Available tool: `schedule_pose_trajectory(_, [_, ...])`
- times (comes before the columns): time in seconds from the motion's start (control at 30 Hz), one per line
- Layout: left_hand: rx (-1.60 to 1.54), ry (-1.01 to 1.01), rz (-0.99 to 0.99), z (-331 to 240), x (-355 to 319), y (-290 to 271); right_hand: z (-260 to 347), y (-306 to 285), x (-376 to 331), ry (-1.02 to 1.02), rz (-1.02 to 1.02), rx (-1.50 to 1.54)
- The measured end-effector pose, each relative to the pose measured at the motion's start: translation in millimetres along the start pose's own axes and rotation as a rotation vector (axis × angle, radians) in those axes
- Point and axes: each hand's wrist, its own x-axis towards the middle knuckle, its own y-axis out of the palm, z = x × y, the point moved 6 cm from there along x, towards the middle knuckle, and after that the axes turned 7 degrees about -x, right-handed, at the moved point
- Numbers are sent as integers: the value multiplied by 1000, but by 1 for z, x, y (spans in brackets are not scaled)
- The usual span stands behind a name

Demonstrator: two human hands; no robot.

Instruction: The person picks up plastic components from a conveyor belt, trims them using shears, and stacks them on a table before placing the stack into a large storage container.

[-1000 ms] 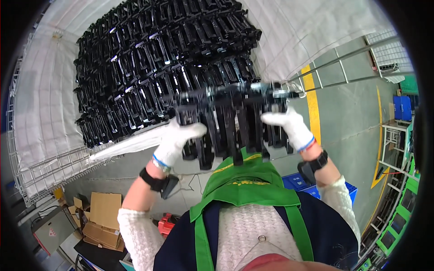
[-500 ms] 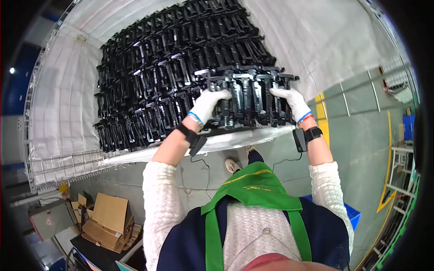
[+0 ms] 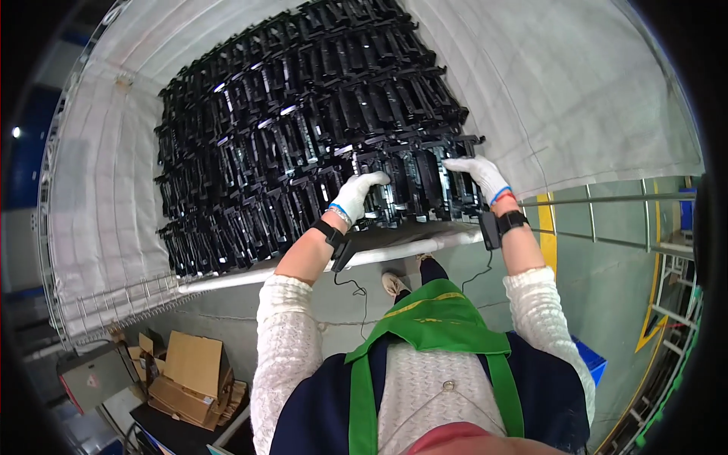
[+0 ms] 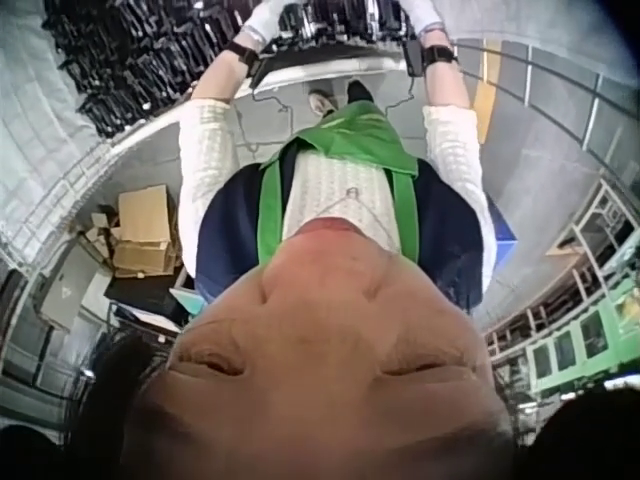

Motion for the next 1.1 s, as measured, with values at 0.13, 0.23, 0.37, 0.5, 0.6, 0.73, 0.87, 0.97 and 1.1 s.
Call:
schedule_pose_trajectory(0.13, [-79,-29,60,13,15,-22,2,2,27,-46,12,-76])
schedule_pose_trajectory(0.23, [-64,-61,53,19,22,-17,2,1,36,-48,-2,-151])
schedule_pose_trajectory(0.37, [-14,-96,-10,17,26,-21,10,-3,37,0,-25,-270])
schedule_pose_trajectory(0.5, [33,-84,-34,21,34,-32,-6,-3,66,-74,-5,-215])
schedule_pose_trajectory(0.6, [27,-58,-60,23,37,-32,-20,-13,92,-52,-61,-270])
schedule_pose_trajectory(0.73, [27,-39,-59,18,38,-26,-34,-25,121,7,-84,-371])
schedule_pose_trajectory(0.87, [37,-18,12,14,40,-6,-44,-36,125,-50,-39,-308])
schedule_pose_trajectory(0.97, [-40,117,-41,15,47,-32,-8,-10,95,-102,-155,-609])
schedule_pose_trajectory(1.1, [-36,79,-66,15,42,-15,9,-23,64,-91,-327,-824])
